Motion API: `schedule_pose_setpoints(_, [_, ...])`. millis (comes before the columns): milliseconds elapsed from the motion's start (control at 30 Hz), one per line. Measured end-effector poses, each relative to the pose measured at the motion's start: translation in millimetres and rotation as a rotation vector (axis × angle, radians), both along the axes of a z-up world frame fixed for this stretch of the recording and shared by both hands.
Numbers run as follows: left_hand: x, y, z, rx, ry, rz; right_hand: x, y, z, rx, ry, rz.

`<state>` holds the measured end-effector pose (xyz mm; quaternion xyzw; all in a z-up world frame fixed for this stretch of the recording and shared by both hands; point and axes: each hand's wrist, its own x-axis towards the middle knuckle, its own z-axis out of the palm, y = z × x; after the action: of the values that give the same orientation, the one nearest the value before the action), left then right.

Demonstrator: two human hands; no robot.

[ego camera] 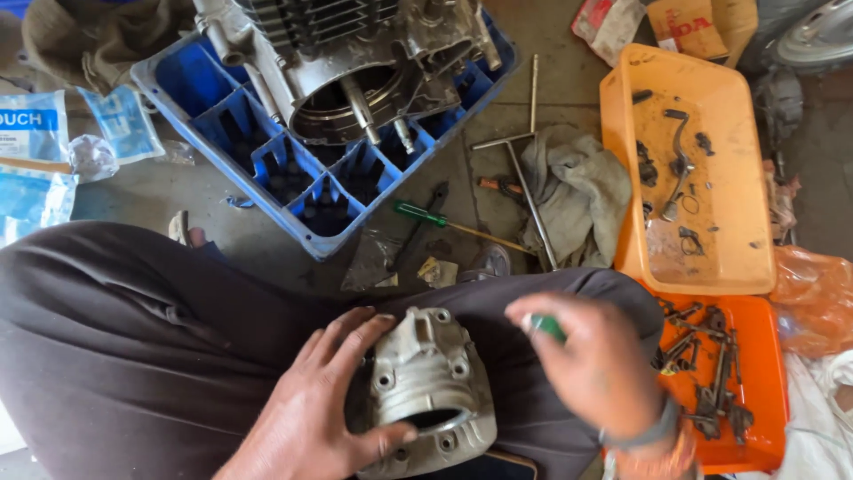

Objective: The person sits on the workshop floor with a motorcycle cylinder head in their lap, fitting a small metal bracket and a bearing-like component into it. They press parts in by hand, turn the head over, and use a green-handled screwdriver to seat and adjust components inside the bore.

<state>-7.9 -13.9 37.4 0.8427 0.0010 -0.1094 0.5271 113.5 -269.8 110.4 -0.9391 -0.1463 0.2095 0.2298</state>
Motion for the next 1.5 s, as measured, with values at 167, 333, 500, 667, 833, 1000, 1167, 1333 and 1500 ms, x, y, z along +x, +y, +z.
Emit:
schedule_pose_setpoints(167, [-11,-6,-24,0.004,0.011,-0.035,88,16,-40,-0.051,-0.146,0.381])
schedule_pose_setpoints(333, [-8,-2,-30,-0.022,-0.038,-0.04,129,61,-140,-0.516,-0.059,0.513])
schedule_pose_setpoints(500, [-1,7,-21,-0.049,-0.141,0.001,149,63,-223,-0.672,-0.221,0.763])
schedule_pose_setpoints(667, [8,7,-8,-0.011,-0.086,0.04,150,55,-253,-0.542,-0.363,0.831])
schedule_pose_setpoints(833, [14,10,0,0.027,-0.151,0.06,148,55,-240,-0.578,-0.349,0.85])
schedule_pose_setpoints(1000, [19,12,-3,0.075,-0.194,0.055,127,69,-145,-0.646,-0.235,0.714])
schedule_pose_setpoints(1167, [33,13,-1,0.068,-0.136,0.068,86,51,-26,0.024,-0.338,0.351])
schedule_pose_setpoints(1333, [48,7,2,0.098,-0.047,0.047,36,16,22,0.236,-0.339,0.216])
schedule_pose_setpoints(1500, [64,14,10,0.075,0.085,0.031,4,27,29,0.242,-0.448,0.363])
